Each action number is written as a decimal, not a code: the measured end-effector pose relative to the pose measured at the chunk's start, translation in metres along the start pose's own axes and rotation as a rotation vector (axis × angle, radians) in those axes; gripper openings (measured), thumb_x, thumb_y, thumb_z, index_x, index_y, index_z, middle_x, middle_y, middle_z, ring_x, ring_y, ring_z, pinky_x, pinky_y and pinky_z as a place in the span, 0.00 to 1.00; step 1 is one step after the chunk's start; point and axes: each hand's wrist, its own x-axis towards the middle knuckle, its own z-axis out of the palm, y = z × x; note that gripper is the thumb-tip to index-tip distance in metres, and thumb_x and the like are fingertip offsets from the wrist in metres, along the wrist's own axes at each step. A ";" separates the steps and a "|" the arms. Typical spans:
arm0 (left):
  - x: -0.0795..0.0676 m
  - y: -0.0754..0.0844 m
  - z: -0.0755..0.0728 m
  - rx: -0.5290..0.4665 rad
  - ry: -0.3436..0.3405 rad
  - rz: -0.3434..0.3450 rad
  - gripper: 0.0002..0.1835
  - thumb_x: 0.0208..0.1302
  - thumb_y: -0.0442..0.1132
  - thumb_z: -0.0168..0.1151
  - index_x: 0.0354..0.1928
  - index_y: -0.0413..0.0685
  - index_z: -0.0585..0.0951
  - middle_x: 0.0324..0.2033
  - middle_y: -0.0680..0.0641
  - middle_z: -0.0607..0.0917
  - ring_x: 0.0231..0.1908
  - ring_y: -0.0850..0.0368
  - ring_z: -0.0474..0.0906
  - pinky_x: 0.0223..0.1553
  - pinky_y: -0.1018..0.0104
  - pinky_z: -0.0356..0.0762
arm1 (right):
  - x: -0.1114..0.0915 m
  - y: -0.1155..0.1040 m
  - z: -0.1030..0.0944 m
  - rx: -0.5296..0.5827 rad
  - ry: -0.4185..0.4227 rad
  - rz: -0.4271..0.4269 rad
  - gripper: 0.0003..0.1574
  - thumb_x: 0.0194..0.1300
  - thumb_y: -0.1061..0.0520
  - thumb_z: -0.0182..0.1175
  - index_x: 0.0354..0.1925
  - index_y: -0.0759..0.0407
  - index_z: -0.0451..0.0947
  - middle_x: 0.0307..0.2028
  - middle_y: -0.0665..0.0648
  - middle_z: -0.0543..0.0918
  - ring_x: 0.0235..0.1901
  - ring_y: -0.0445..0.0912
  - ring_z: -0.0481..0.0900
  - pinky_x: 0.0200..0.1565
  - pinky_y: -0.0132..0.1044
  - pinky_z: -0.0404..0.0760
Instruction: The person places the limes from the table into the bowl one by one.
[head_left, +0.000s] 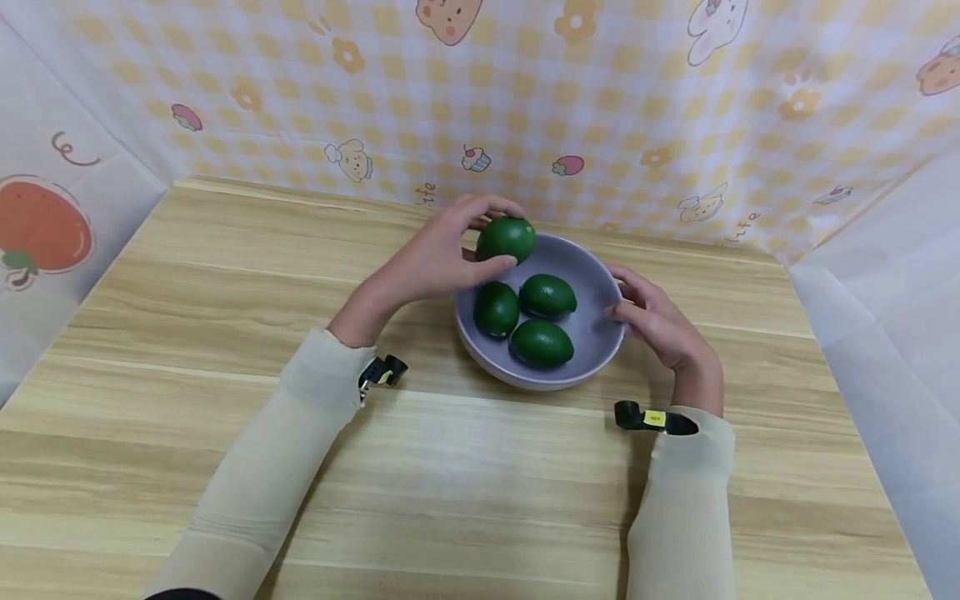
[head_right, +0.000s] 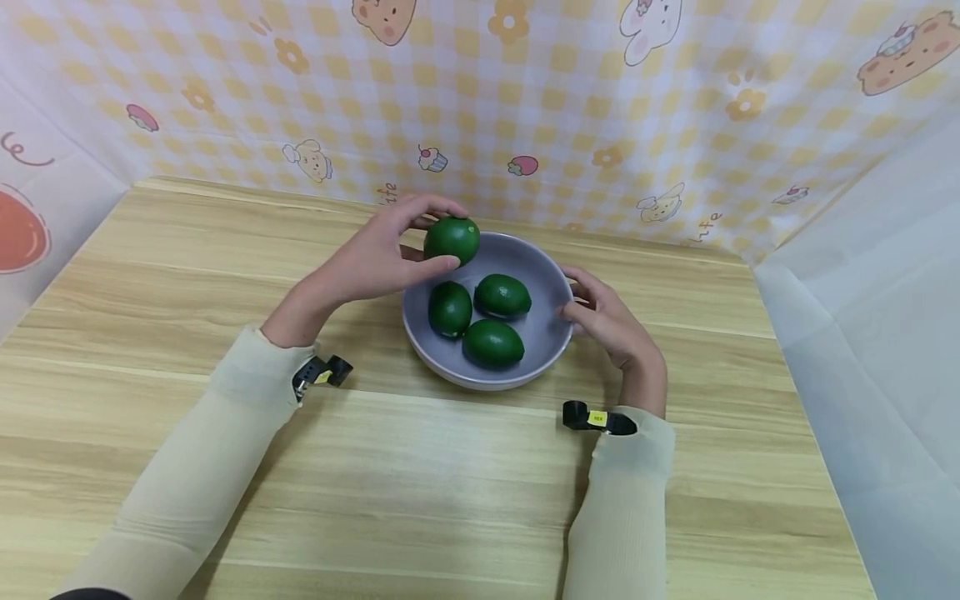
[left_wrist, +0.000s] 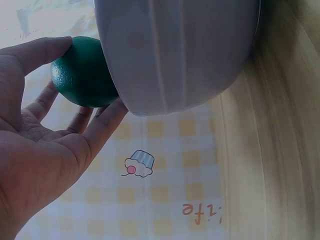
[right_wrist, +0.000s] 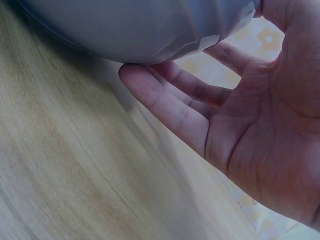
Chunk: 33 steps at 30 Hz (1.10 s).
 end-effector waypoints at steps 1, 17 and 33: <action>0.000 0.000 0.001 0.019 0.001 0.010 0.27 0.69 0.41 0.72 0.68 0.55 0.77 0.67 0.47 0.75 0.63 0.51 0.76 0.53 0.56 0.89 | 0.000 0.000 0.000 0.000 -0.001 -0.001 0.38 0.74 0.62 0.51 0.79 0.49 0.65 0.65 0.59 0.74 0.56 0.47 0.79 0.51 0.31 0.87; -0.002 0.005 0.004 0.220 -0.024 0.046 0.26 0.68 0.40 0.73 0.66 0.58 0.79 0.63 0.45 0.74 0.56 0.52 0.75 0.56 0.57 0.80 | -0.002 -0.001 0.000 -0.004 -0.002 0.005 0.38 0.74 0.63 0.51 0.79 0.49 0.64 0.66 0.60 0.73 0.57 0.49 0.78 0.51 0.31 0.87; -0.002 0.005 0.005 0.240 -0.036 0.055 0.28 0.69 0.40 0.72 0.69 0.57 0.77 0.65 0.45 0.74 0.63 0.51 0.75 0.63 0.54 0.81 | -0.002 -0.001 0.000 -0.006 -0.004 0.003 0.38 0.74 0.62 0.51 0.79 0.49 0.64 0.66 0.61 0.74 0.56 0.48 0.79 0.51 0.31 0.87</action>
